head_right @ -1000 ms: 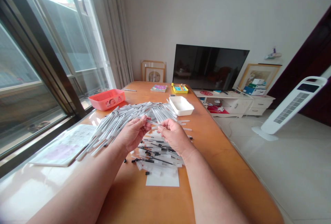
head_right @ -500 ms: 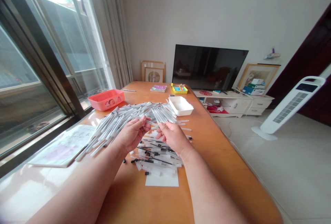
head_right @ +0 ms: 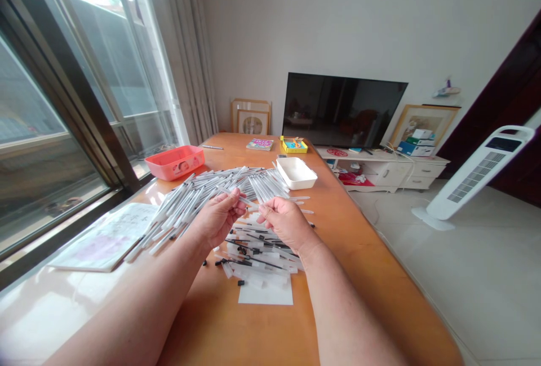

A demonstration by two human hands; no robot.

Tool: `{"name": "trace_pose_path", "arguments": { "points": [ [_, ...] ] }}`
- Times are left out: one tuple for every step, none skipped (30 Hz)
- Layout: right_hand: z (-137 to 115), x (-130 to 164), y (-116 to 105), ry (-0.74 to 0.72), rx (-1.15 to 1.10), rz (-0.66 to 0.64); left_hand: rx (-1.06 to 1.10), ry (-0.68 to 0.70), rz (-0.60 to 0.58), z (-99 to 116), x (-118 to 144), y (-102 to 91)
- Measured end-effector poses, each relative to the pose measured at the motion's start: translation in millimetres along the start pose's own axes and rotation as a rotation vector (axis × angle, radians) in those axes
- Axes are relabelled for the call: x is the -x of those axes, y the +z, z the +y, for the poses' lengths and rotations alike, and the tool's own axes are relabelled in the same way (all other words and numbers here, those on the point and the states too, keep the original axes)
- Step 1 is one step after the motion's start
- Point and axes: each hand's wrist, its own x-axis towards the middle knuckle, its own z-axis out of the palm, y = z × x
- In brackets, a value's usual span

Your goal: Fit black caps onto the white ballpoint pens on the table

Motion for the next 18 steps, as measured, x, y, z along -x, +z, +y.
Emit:
{"name": "trace_pose_path", "arguments": {
  "points": [
    [-1, 0, 0, -0.001, 0.001, 0.005, 0.000, 0.001, 0.016, 0, 0, -0.6],
    [-2, 1, -1, 0.003, 0.000, 0.010, 0.002, 0.003, 0.035, 1, -1, -1.3],
    [-3, 1, -2, 0.009, -0.002, 0.016, 0.006, 0.006, 0.052, 1, -1, -2.1],
    [-3, 1, -3, 0.015, -0.004, 0.023, 0.011, 0.008, 0.068, 2, -2, -3.0],
    [-4, 1, -5, 0.021, -0.004, 0.032, 0.014, 0.010, 0.081, 2, -2, -3.9],
    [-4, 1, -6, 0.025, 0.001, 0.046, 0.015, 0.012, 0.092, 3, -2, -4.7],
    [-4, 0, -8, 0.031, 0.012, 0.064, 0.014, 0.016, 0.105, 4, -3, -5.6],
    [-3, 0, -11, 0.039, 0.030, 0.086, 0.012, 0.022, 0.119, 4, -3, -6.5],
    [-2, -1, -13, 0.048, 0.057, 0.112, 0.008, 0.031, 0.134, 5, -3, -7.4],
    [0, -2, -15, 0.056, 0.092, 0.137, 0.002, 0.038, 0.148, 5, -3, -8.3],
    [2, -4, -17, 0.057, 0.133, 0.160, -0.005, 0.045, 0.160, 6, -4, -9.1],
    [4, -5, -18, 0.047, 0.176, 0.180, -0.014, 0.050, 0.171, 6, -4, -9.7],
    [6, -6, -18, 0.023, 0.218, 0.196, -0.025, 0.054, 0.176, 5, -4, -10.1],
    [8, -7, -17, -0.013, 0.253, 0.202, -0.039, 0.058, 0.177, 4, -4, -10.2],
    [10, -8, -15, -0.054, 0.277, 0.193, -0.054, 0.062, 0.170, 3, -4, -9.9],
    [12, -9, -13, -0.092, 0.293, 0.169, -0.071, 0.066, 0.156, 2, -4, -9.2],
    [13, -9, -10, -0.122, 0.306, 0.138, -0.085, 0.068, 0.139, 0, -4, -8.3],
    [14, -10, -8, -0.142, 0.325, 0.104, -0.097, 0.066, 0.121, -2, -4, -7.2]
  ]
}}
